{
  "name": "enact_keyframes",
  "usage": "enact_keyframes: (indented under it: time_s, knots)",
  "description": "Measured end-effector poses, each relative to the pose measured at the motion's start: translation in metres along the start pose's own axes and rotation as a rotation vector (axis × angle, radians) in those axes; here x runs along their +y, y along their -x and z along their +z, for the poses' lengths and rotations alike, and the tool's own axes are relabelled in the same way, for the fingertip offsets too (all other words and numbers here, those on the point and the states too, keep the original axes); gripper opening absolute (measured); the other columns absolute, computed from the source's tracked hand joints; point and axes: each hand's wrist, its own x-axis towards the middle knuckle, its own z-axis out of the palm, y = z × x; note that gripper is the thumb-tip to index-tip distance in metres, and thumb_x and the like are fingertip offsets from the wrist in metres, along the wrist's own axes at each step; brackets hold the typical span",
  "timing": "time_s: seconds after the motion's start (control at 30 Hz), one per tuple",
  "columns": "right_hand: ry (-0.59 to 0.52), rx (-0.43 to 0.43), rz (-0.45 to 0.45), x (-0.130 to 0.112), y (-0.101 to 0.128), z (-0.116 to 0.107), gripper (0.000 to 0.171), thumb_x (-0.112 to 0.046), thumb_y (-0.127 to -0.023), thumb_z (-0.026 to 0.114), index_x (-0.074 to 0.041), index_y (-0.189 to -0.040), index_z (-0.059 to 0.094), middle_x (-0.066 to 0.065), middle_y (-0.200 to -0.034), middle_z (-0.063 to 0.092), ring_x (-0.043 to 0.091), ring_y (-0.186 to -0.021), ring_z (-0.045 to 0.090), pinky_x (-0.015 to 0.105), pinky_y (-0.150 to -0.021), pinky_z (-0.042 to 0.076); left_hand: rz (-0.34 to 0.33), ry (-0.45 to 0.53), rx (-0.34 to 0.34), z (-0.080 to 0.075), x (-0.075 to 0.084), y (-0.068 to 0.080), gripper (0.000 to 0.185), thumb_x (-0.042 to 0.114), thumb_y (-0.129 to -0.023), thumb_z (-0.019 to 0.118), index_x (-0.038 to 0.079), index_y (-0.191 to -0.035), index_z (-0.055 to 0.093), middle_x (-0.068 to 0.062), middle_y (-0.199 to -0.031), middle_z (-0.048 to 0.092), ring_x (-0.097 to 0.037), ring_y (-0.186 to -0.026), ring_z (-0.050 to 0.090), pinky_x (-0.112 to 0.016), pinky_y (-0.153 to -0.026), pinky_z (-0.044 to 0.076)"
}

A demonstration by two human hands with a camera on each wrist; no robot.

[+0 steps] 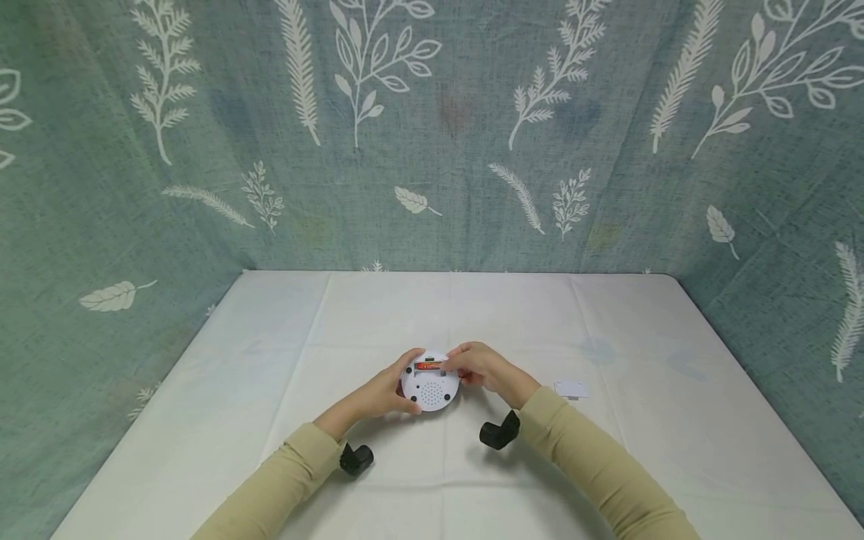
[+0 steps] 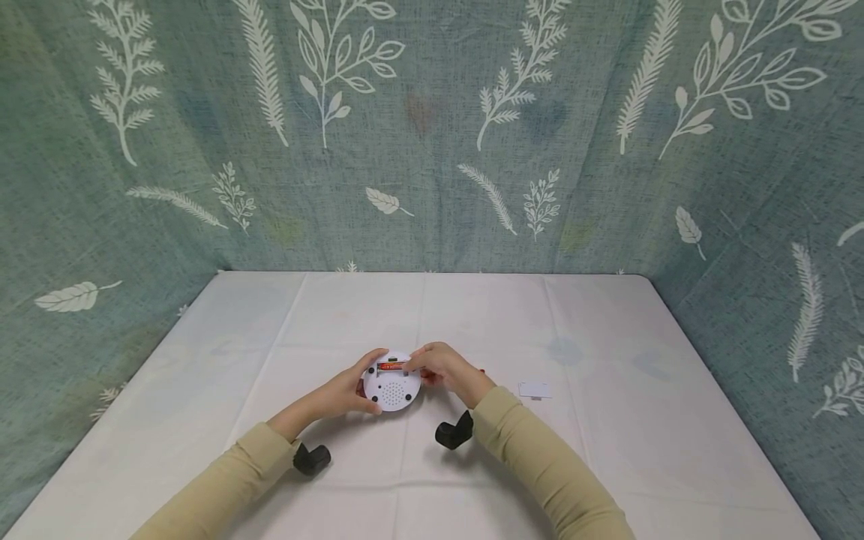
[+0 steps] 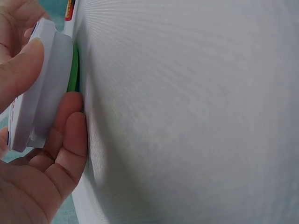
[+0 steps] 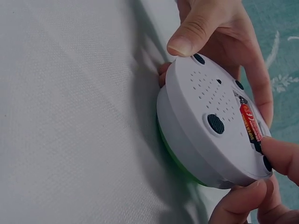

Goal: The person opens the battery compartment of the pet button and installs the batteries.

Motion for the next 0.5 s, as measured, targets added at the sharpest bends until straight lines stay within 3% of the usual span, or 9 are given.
enact_keyframes:
  time_s: [0.3, 0.5]
  knots:
    - [0.019, 0.035, -0.027, 0.0018, 0.0036, 0.0049, 0.023, -0.009, -0.077, 0.069, -0.003, -0.096, 0.057, 0.002, -0.065, 0.044, 0.011, -0.053, 0.040, 0.021, -0.048, 0.037, -0.006, 0.008, 0.004, 0.0012, -0.0010, 0.0006, 0.098, 0.014, -0.070, 0.079, 0.015, -0.145, 0.017, -0.016, -0.142, 0.033, -0.028, -0.118, 0.042, -0.046, -0.097, 0.032]
    - [0.039, 0.046, -0.051, 0.0028, 0.0053, 0.0066, 0.022, -0.010, -0.077, 0.069, -0.003, -0.094, 0.058, 0.002, -0.065, 0.042, 0.012, -0.054, 0.040, 0.021, -0.048, 0.037, -0.007, -0.011, 0.003, 0.0004, -0.0005, 0.0014, 0.098, 0.016, -0.070, 0.079, 0.015, -0.145, 0.016, -0.015, -0.140, 0.035, -0.024, -0.111, 0.044, -0.043, -0.094, 0.034]
